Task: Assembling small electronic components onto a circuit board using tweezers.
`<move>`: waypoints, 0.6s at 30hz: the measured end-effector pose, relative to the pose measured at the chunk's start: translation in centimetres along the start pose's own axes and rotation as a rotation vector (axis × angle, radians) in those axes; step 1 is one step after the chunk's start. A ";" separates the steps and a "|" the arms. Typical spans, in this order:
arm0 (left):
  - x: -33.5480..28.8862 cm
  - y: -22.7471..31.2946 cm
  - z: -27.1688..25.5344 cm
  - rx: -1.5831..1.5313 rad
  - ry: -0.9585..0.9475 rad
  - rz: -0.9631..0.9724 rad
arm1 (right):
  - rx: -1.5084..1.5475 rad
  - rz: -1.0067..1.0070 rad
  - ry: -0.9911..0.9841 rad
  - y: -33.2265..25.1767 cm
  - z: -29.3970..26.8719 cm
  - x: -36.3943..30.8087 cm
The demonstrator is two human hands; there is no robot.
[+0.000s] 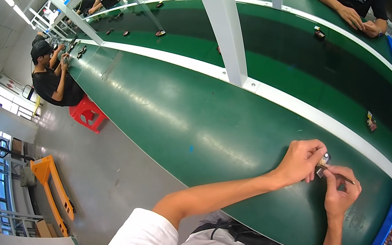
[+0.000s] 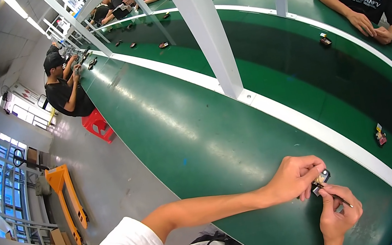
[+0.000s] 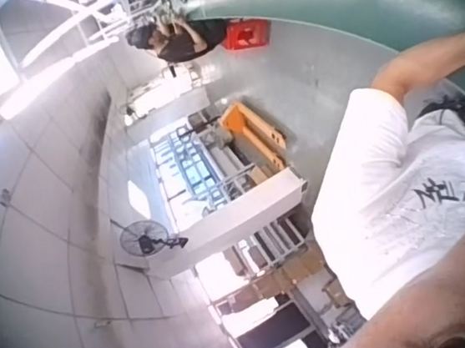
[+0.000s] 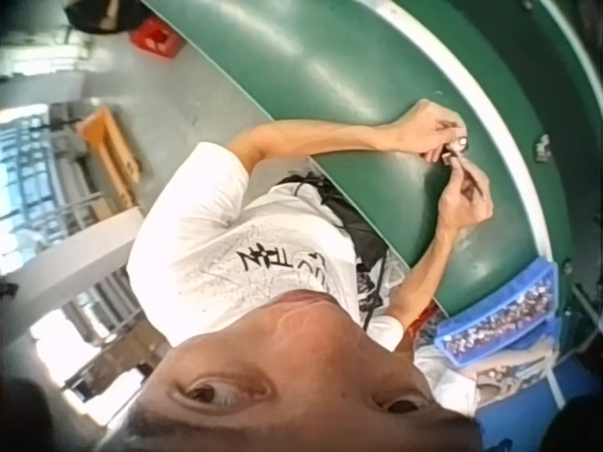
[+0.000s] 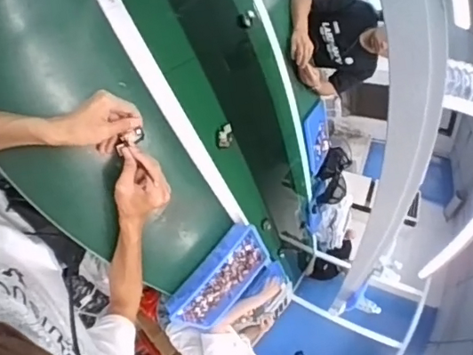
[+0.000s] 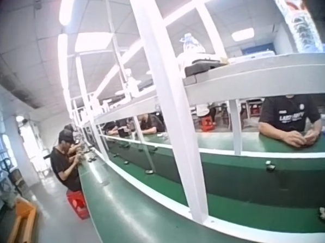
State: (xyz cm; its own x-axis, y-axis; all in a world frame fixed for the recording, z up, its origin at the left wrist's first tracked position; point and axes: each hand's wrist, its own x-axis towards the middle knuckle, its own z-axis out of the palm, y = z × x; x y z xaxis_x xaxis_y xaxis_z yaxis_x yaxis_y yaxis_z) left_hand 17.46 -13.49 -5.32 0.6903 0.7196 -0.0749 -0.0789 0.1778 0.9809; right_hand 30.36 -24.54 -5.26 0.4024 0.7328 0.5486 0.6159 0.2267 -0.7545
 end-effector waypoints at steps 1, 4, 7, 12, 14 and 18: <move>0.1 0.0 -0.1 -0.009 0.000 -0.014 | 0.002 0.000 0.000 -0.1 0.0 0.0; 0.2 0.3 -0.3 0.003 -0.011 -0.044 | 0.006 0.009 0.007 0.0 0.1 0.0; 0.4 0.0 -0.3 0.019 -0.018 -0.053 | 0.007 0.011 0.016 0.1 0.1 0.0; 0.2 -0.2 0.1 0.042 -0.011 -0.040 | -0.005 0.045 -0.030 -0.1 -0.5 -0.1; 0.2 -0.1 0.2 0.065 -0.015 -0.019 | -0.012 0.014 -0.010 -0.5 -0.4 -0.1; 1.6 -0.3 0.1 0.070 0.022 0.024 | 0.024 0.031 0.097 -0.1 -1.1 -0.3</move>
State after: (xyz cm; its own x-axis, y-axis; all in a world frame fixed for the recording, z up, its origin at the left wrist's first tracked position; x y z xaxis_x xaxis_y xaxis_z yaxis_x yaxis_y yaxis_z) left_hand 18.66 -12.43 -5.68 0.6726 0.7380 -0.0547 -0.0438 0.1135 0.9926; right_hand 30.95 -25.46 -4.97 0.4857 0.6744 0.5561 0.5861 0.2207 -0.7796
